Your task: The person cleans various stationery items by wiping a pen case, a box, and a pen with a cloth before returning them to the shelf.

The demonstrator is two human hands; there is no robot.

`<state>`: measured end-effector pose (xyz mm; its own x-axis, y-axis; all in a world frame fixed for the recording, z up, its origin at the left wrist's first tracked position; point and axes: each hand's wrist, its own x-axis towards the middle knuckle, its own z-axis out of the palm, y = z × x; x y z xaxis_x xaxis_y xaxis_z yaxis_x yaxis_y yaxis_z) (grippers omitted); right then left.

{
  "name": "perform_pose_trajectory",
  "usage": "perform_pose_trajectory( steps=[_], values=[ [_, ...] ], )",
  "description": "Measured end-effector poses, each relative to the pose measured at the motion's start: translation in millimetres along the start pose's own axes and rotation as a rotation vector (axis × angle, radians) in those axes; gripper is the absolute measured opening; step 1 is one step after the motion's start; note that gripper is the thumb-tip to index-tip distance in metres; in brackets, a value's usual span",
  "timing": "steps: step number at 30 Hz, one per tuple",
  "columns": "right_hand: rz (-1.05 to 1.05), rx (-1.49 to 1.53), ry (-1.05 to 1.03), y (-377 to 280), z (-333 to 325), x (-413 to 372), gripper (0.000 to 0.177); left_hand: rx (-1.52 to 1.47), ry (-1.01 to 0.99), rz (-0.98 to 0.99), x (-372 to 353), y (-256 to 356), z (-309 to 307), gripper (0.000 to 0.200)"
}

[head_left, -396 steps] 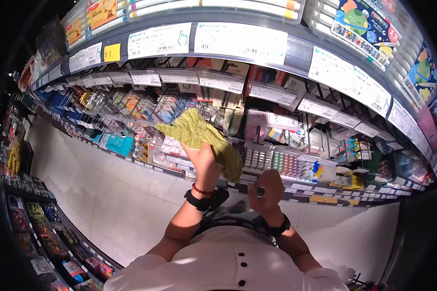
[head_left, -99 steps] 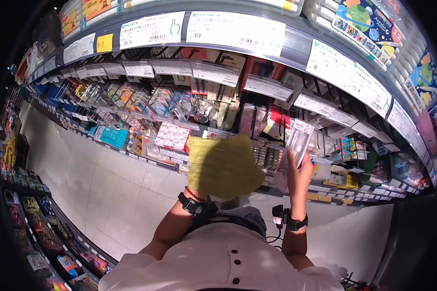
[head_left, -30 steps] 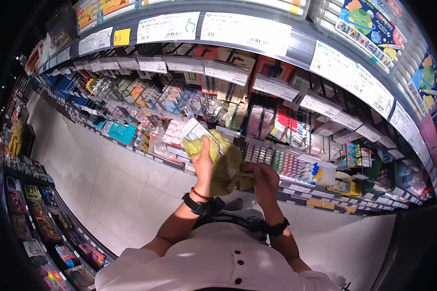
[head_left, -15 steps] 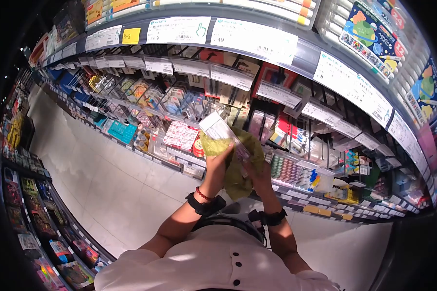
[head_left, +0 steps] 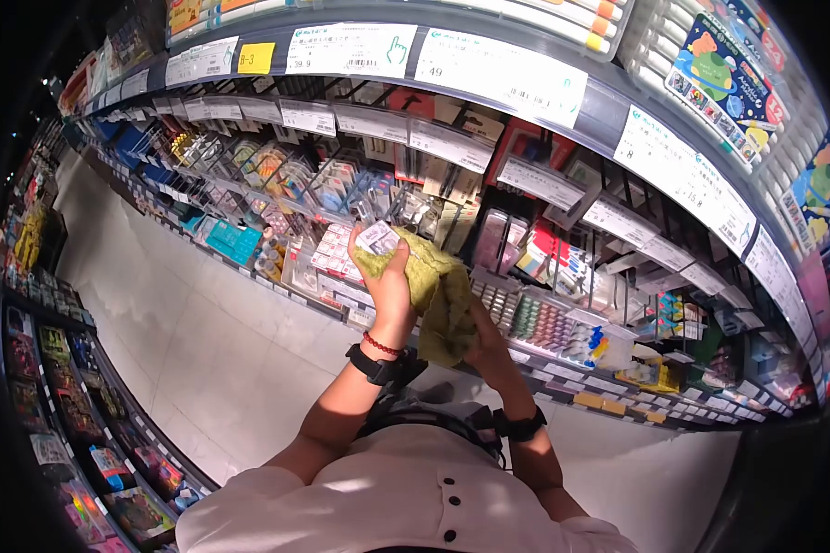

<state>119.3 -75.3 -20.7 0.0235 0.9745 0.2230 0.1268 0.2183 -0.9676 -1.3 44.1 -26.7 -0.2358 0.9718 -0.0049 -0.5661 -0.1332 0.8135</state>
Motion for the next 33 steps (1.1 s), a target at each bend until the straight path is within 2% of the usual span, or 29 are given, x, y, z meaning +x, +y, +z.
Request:
perform_pose_trajectory(
  steps=[2,4,7,8,10,12,16,19,22,25,28,30,33],
  values=[
    [-0.033,-0.069,-0.063,-8.1,0.5,0.2,0.078,0.017,0.058,-0.024,2.5,-2.5,0.0,0.059],
    [-0.01,-0.177,-0.005,-22.0,7.7,7.6,0.089,0.043,0.077,-0.044,0.3,-0.6,3.2,0.062],
    [0.07,-0.181,0.116,-14.5,8.7,18.5,0.069,-0.059,-0.033,-0.114,-14.9,5.0,16.2,0.064],
    [0.124,-0.143,0.128,-6.5,6.4,19.4,0.059,-0.136,-0.15,-0.151,-21.8,8.5,17.6,0.067],
    [0.232,-0.062,0.15,6.5,2.0,21.1,0.042,-0.157,-0.257,-0.165,-29.6,10.2,17.7,0.067],
    [0.18,-0.138,0.21,8.8,1.7,20.6,0.032,-0.188,-0.325,-0.199,-32.1,15.7,20.4,0.069],
    [0.083,-0.473,0.299,25.1,-6.5,15.8,0.025,-0.191,-0.373,-0.213,-33.9,23.9,19.3,0.072],
    [0.163,-0.553,0.159,17.9,-15.3,11.5,0.026,-0.113,-0.38,-0.13,-35.8,30.6,20.3,0.064],
    [0.215,-0.552,0.079,9.9,-13.8,5.7,0.029,-0.02,-0.337,-0.042,-31.3,23.2,16.2,0.047],
    [0.051,-0.071,0.095,11.7,-7.9,3.3,0.043,0.082,-0.26,0.044,-27.4,22.9,15.0,0.027],
    [0.072,-0.028,-0.016,1.8,2.7,6.1,0.059,0.267,-0.243,0.2,-20.5,16.9,9.8,0.014],
    [0.099,-0.1,-0.032,0.1,5.1,5.6,0.062,0.353,-0.262,0.266,-19.4,18.4,8.5,0.016],
    [0.231,-0.121,-0.116,-2.7,2.0,6.1,0.071,0.25,-0.249,0.075,-9.6,9.8,-1.7,0.027]
  ],
)
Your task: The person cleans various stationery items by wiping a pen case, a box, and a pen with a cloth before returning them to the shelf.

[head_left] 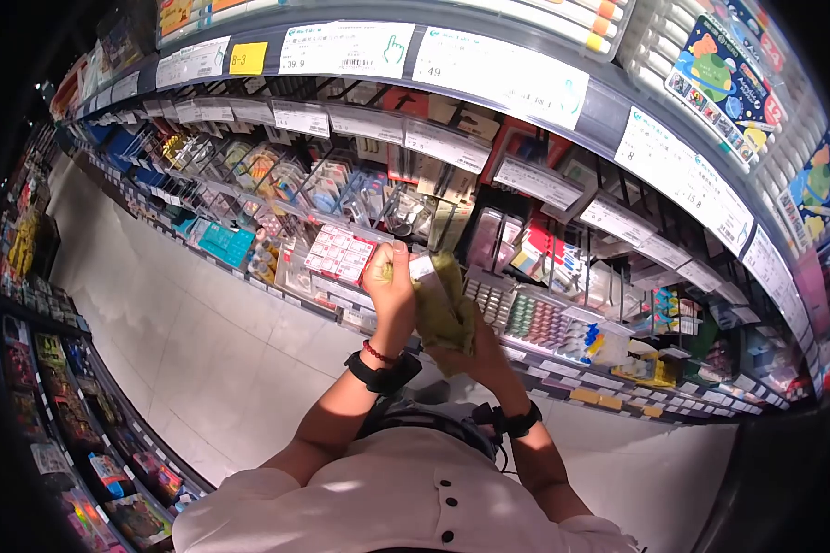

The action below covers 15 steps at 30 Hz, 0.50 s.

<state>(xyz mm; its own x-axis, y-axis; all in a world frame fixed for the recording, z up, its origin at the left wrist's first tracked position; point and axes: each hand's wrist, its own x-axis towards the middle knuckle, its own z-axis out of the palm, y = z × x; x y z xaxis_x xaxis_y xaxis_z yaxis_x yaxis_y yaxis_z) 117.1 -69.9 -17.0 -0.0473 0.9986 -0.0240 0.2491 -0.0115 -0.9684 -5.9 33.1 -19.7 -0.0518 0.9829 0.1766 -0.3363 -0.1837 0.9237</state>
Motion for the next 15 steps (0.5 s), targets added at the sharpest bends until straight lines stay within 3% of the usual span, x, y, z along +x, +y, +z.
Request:
perform_pose_trajectory(
  steps=[4,6,9,12,15],
  values=[
    [0.107,-0.01,-0.065,-9.7,-7.2,-1.4,0.071,-0.11,0.116,-0.149,0.1,-8.5,-5.5,0.033],
    [0.046,0.101,-0.012,5.9,-9.3,0.7,0.066,-0.2,0.149,-0.184,2.0,-7.0,-5.2,0.032],
    [0.001,0.228,0.169,23.7,-11.5,-2.0,0.056,-0.61,0.002,-0.38,-4.1,7.5,2.7,0.029],
    [0.035,0.415,0.249,32.3,-22.0,-3.7,0.051,-0.353,-0.092,-0.434,-8.1,9.7,0.7,0.034],
    [0.134,0.563,0.229,36.3,-30.1,-7.8,0.049,-0.393,-0.344,-0.58,-12.1,4.6,-8.0,0.039]
  ],
)
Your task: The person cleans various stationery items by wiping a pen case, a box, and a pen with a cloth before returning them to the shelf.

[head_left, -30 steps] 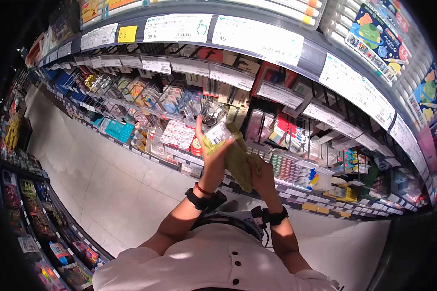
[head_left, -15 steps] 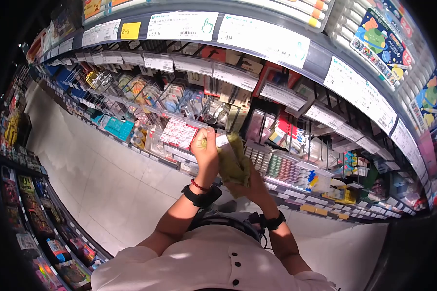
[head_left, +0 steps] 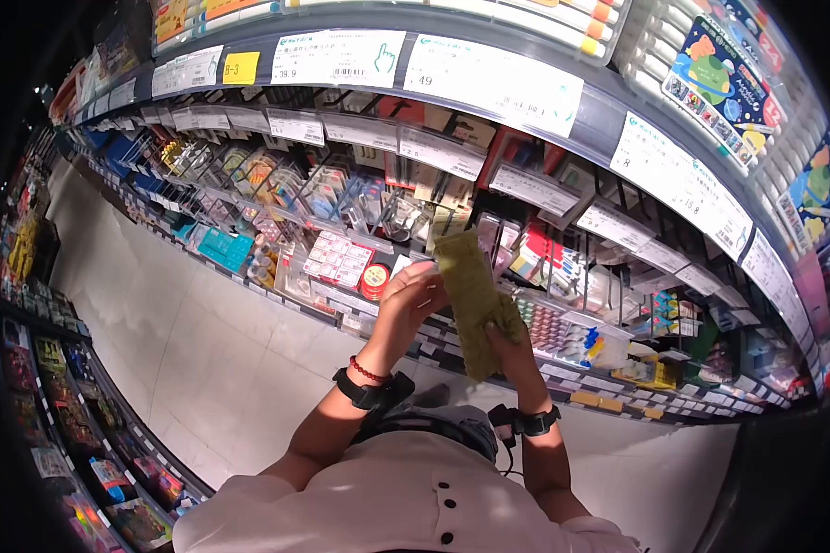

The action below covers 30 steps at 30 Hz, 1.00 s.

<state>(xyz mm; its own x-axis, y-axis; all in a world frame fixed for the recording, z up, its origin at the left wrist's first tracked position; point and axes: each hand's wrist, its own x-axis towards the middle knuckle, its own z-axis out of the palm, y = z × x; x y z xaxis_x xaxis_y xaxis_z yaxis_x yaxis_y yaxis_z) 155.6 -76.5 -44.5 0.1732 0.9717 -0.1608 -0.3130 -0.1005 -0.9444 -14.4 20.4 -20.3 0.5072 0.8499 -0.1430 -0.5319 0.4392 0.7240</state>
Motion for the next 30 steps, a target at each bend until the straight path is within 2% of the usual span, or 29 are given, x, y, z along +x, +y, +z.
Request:
perform_pose_trajectory(
  steps=[1,2,5,7,11,16,19,20,23,24,27,28,30],
  values=[
    [0.045,0.031,-0.002,-0.8,-0.4,-0.8,0.049,-0.016,-0.074,-0.073,-1.3,3.7,3.7,0.04],
    [0.024,-0.024,-0.048,-3.3,-0.2,-1.2,0.051,-0.153,-0.072,-0.154,-3.7,5.8,10.9,0.045],
    [-0.04,-0.205,-0.16,-20.8,4.4,-4.7,0.057,-0.312,-0.051,-0.223,-1.0,14.9,8.8,0.043],
    [-0.092,-0.339,-0.195,-28.2,1.2,-5.7,0.062,-0.216,-0.065,-0.181,3.9,13.9,-6.9,0.037],
    [-0.08,-0.277,-0.212,-33.2,-18.1,-8.3,0.072,-0.16,-0.142,-0.146,14.7,8.5,-44.5,0.029],
    [-0.062,-0.443,-0.364,-40.9,-40.2,-11.8,0.074,-0.14,-0.1,-0.472,-3.6,33.4,-12.4,0.032],
    [-0.043,-0.534,-0.44,-47.9,-42.5,-14.4,0.067,-0.01,-0.152,-0.474,-13.0,29.6,-7.7,0.031],
    [-0.089,-0.63,-0.454,-53.7,-41.7,-16.4,0.068,0.092,-0.264,-0.412,-7.7,18.0,-21.9,0.028],
    [-0.088,-0.619,-0.444,-56.0,-40.4,-20.2,0.07,0.158,-0.32,-0.369,-1.7,11.4,-22.6,0.028],
    [-0.089,-0.572,-0.37,-55.1,-36.2,-22.1,0.074,0.127,-0.305,-0.345,-2.7,14.9,-15.1,0.031],
    [-0.073,-0.407,-0.288,-69.7,-24.4,-27.9,0.067,-0.098,-0.131,-0.276,0.0,0.7,-27.6,0.033],
    [-0.079,-0.404,-0.253,-67.2,-26.2,-26.4,0.063,-0.164,-0.196,-0.234,1.1,-2.4,-27.0,0.035],
    [-0.091,-0.397,-0.181,-55.9,-31.9,-20.9,0.054,-0.325,-0.161,-0.233,3.3,-2.9,-18.8,0.037]
  ],
)
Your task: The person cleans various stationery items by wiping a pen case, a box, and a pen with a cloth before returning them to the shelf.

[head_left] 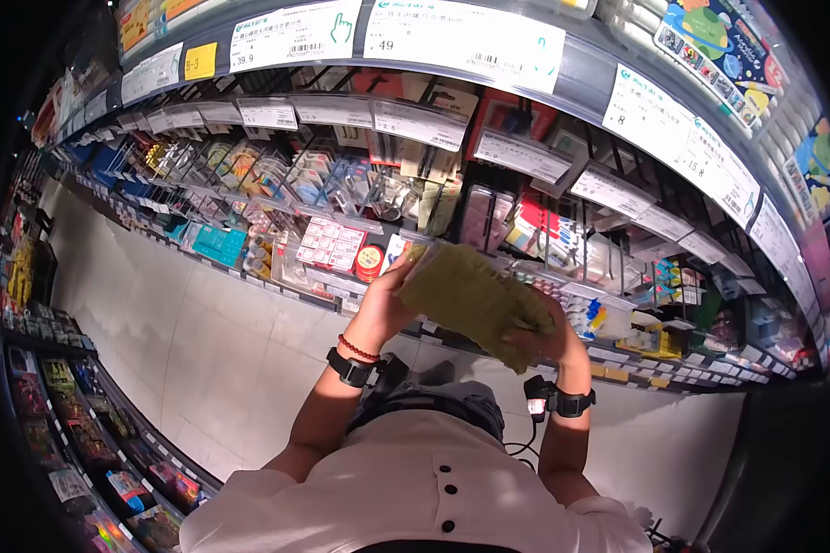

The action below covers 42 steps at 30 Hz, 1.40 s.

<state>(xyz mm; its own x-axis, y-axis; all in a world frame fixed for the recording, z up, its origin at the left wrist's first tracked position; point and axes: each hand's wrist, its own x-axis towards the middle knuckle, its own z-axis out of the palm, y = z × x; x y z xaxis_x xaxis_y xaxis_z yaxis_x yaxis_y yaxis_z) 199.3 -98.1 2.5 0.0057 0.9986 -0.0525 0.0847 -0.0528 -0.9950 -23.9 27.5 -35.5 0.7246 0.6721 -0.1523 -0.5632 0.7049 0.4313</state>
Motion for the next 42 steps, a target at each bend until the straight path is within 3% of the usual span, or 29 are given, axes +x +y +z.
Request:
perform_pose_trajectory(
  steps=[5,13,16,18,22,24,28,31,34,35,38,41,42],
  values=[
    [0.006,-0.072,0.055,13.0,7.5,7.7,0.036,-0.151,-0.026,0.011,3.1,5.0,22.2,0.043],
    [-0.12,-0.28,0.225,7.3,50.5,15.7,0.031,0.198,0.209,0.461,11.1,2.1,24.7,0.022],
    [-0.062,-0.297,0.097,-0.1,52.2,20.2,0.046,0.447,0.332,0.68,15.6,1.1,21.7,0.029],
    [-0.149,-0.336,0.07,-9.2,65.5,20.1,0.055,0.668,0.395,0.823,18.8,2.6,27.9,0.034],
    [-0.086,-0.342,0.017,-9.6,76.3,21.7,0.07,0.832,0.409,0.844,19.5,7.5,22.2,0.036],
    [-0.157,-0.397,0.046,-0.1,75.0,22.7,0.064,0.791,0.431,0.837,18.5,12.5,19.1,0.034],
    [-0.167,-0.48,0.236,-4.8,65.2,25.1,0.049,0.311,0.153,0.718,17.2,7.8,40.1,0.035],
    [-0.238,-0.358,0.437,5.6,56.3,37.8,0.034,0.427,0.004,0.402,20.4,-20.6,28.6,0.035],
    [-0.31,-0.594,0.428,5.5,47.2,38.0,0.023,1.017,0.123,0.418,5.4,-29.4,34.4,0.034],
    [-0.362,-0.664,0.427,6.5,44.3,38.0,0.021,0.958,0.1,0.432,6.6,-27.6,32.7,0.034],
    [-0.582,-0.485,0.844,-20.6,45.8,37.5,0.014,0.806,0.017,0.511,12.1,-23.1,33.3,0.032],
    [-0.483,-0.311,0.915,-26.4,53.7,27.9,0.011,0.815,0.041,0.466,5.8,-26.1,39.7,0.034],
    [-0.451,-0.279,0.88,-31.6,59.5,30.8,0.01,0.937,0.157,0.563,14.5,-38.3,25.0,0.032]
  ],
)
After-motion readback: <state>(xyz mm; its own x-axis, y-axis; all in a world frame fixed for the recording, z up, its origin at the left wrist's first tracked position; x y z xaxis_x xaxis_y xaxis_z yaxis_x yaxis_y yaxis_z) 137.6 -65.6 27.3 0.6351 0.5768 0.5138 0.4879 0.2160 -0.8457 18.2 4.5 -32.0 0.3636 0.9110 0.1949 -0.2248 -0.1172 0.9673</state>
